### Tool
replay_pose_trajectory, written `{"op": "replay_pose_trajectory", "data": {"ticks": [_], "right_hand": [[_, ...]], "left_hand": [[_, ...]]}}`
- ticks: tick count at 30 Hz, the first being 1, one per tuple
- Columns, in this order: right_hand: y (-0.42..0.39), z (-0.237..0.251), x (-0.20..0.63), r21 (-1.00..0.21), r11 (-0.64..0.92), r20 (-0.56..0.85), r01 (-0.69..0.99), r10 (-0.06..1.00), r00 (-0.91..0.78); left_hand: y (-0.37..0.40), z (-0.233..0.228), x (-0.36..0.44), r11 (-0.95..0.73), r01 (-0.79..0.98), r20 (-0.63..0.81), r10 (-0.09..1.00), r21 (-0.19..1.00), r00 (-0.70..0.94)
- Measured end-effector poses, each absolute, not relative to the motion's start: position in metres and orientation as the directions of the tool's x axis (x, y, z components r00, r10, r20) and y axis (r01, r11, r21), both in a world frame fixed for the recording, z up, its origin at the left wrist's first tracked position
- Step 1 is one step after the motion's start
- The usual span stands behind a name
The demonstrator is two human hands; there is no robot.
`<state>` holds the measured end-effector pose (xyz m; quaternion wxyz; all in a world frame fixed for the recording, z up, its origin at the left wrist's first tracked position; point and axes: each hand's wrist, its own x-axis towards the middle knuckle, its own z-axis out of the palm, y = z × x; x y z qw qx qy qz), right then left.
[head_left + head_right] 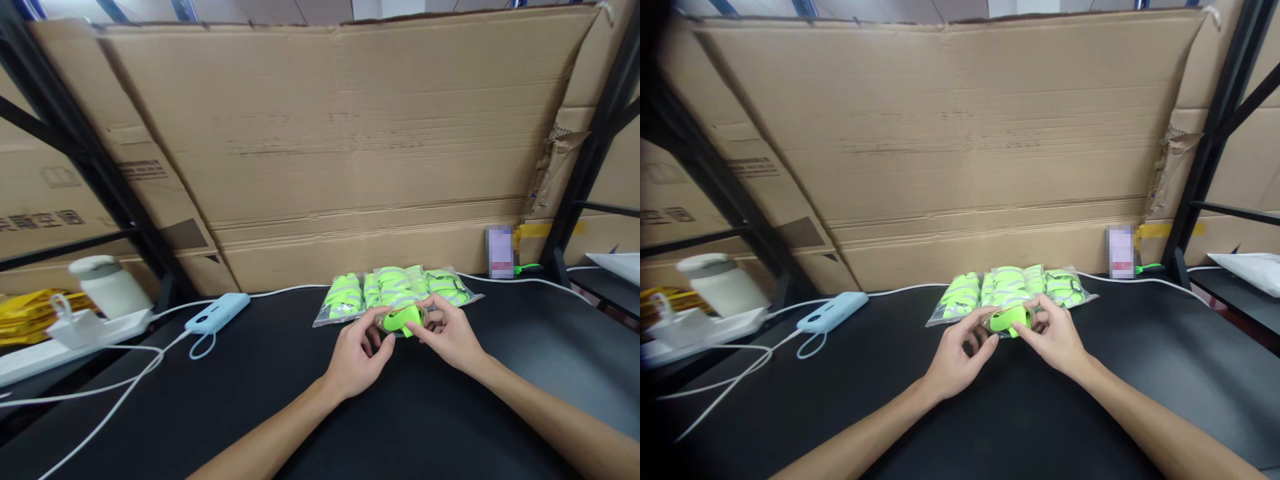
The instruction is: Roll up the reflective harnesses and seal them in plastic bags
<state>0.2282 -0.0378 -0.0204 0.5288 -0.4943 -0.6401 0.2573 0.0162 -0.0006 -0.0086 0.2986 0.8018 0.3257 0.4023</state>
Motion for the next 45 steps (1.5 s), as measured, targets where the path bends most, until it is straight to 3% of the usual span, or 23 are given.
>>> {"op": "replay_pose_trajectory", "data": {"ticks": [7,20,28,35,45], "right_hand": [[-0.042,-0.016,0.226,-0.862,0.374,0.407,0.343,0.913,0.027],[-0.04,-0.019,0.223,-0.921,0.314,0.335,0.231,0.94,0.061],[-0.044,-0.017,0.223,-0.896,0.348,0.357,0.275,0.934,-0.019],[-0.05,-0.012,0.218,-0.898,0.367,0.358,0.243,0.93,-0.084],[-0.046,-0.02,0.22,-0.942,0.324,0.324,0.093,0.946,-0.007]], "left_hand": [[0.002,-0.008,0.019,-0.56,0.274,0.457,0.813,0.781,0.36],[0.001,-0.01,0.021,-0.524,0.162,0.452,0.826,0.836,0.337],[0.005,-0.009,0.02,-0.473,0.133,0.414,0.853,0.871,0.318],[0.011,-0.014,0.017,-0.53,0.106,0.483,0.826,0.842,0.29],[0.001,-0.012,0.017,-0.639,0.274,0.529,0.759,0.719,0.381]]}}
